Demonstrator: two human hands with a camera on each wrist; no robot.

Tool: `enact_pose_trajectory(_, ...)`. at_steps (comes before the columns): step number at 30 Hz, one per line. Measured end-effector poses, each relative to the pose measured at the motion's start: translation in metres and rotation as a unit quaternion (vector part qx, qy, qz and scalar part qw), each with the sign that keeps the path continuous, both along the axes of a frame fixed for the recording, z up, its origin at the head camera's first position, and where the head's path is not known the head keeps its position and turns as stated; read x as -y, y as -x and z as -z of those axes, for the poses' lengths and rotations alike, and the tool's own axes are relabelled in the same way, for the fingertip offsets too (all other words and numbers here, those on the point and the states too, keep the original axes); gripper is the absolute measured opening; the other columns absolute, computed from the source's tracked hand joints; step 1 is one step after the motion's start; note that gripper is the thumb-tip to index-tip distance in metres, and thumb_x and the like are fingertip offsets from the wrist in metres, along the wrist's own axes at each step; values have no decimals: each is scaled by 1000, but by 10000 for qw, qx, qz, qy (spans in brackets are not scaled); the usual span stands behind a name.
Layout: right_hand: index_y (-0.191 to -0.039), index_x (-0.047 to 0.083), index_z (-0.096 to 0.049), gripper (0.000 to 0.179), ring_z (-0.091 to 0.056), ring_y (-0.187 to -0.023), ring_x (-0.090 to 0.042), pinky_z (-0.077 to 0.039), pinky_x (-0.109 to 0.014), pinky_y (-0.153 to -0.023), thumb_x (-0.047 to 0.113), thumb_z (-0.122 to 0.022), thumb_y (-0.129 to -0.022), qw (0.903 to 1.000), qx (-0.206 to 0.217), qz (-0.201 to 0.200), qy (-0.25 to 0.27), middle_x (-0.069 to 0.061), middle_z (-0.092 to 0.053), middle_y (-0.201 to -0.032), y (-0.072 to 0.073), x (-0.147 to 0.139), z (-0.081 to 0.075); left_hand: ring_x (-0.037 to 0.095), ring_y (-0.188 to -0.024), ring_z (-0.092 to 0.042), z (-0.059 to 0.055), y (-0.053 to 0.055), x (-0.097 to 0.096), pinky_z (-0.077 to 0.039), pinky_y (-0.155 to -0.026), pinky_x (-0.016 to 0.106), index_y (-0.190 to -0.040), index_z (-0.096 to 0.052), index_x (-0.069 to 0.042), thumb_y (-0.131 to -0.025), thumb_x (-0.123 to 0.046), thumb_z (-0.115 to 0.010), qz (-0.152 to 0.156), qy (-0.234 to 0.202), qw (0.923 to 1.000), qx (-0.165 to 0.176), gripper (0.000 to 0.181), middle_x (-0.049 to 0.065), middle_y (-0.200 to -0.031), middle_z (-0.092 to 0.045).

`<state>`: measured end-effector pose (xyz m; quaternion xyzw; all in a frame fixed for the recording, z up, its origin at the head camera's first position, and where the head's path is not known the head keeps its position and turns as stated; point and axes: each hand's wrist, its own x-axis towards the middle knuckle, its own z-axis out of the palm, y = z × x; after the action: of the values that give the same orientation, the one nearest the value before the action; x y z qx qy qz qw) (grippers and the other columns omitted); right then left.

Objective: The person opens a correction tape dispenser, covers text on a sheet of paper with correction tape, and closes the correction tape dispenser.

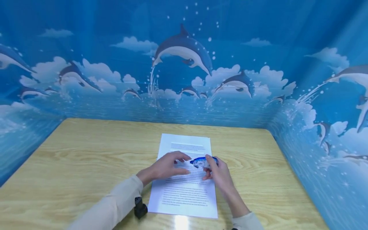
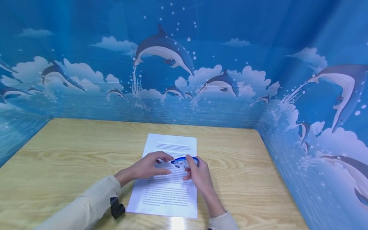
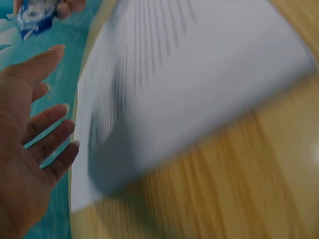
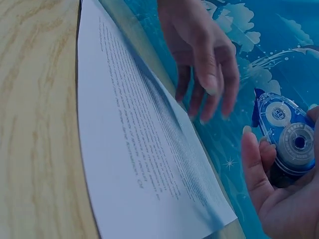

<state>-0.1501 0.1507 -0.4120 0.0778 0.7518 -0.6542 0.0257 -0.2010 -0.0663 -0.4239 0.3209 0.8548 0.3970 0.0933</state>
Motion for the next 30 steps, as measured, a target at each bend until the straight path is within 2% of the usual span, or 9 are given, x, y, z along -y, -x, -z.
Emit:
enact_pose_trajectory(3, -103, -6, -58, 49, -59, -51, -19, -57, -38, -58, 43, -52, -97, 9999, -8, 103, 79, -13, -58, -75, 1, -2, 1, 21, -119, -50, -1, 0, 23, -40, -100, 41, -133, -56, -14, -85, -45, -70, -97, 804, 9955, -502, 59, 3, -129, -56)
enact_pose_trajectory(6, -104, -6, -58, 48, -59, -50, -19, -57, -37, -58, 41, -54, -97, 9997, -20, 178, 163, -13, -58, -74, 1, -4, 2, 26, -130, -40, 1, -3, 44, -30, -107, 47, -140, -49, -14, -83, -54, -67, -127, 1576, 9827, -962, 71, 8, -141, -47)
enact_pose_trajectory(8, -102, -6, -58, 47, -59, -49, -19, -57, -36, -57, 41, -55, -96, 9994, 7, 268, 232, -13, -58, -74, 1, -5, 3, 30, -136, -31, 3, -7, 55, -23, -109, 51, -144, -44, -14, -82, -61, -63, -62, 1970, 9746, -1060, 80, 11, -147, -38)
enact_pose_trajectory(11, -98, -3, -59, 48, -60, -51, -18, -56, -33, -57, 44, -58, -94, 9987, 89, 431, 275, -12, -59, -74, 2, -5, 5, 33, -140, -21, 6, -14, 67, -18, -110, 55, -147, -39, -16, -79, -71, -58, 22, 2303, 9673, -1065, 89, 13, -153, -28)
enact_pose_trajectory(18, -95, -2, -57, 51, -58, -54, -17, -56, -31, -58, 49, -59, -92, 9973, 236, 532, 449, -8, -58, -74, 4, -5, 7, 32, -141, -19, 12, -24, 80, -16, -111, 53, -149, -35, -16, -79, -76, -51, 202, 2541, 9587, -1258, 94, 13, -155, -22)
enact_pose_trajectory(22, -95, -2, -56, 50, -58, -55, -16, -56, -31, -59, 47, -60, -91, 9965, 275, 585, 537, -8, -57, -74, 4, -5, 8, 32, -142, -17, 13, -28, 82, -13, -112, 53, -151, -31, -16, -78, -78, -50, 257, 2640, 9566, -1204, 97, 13, -157, -18)
enact_pose_trajectory(30, -99, 0, -53, 52, -53, -64, -15, -56, -31, -61, 51, -58, -91, 9940, 409, 563, 844, -7, -53, -78, 4, -4, 9, 37, -143, -6, 19, -32, 84, -3, -111, 57, -153, -23, -13, -83, -71, -51, 403, 2472, 9632, -977, 95, 17, -158, -9)
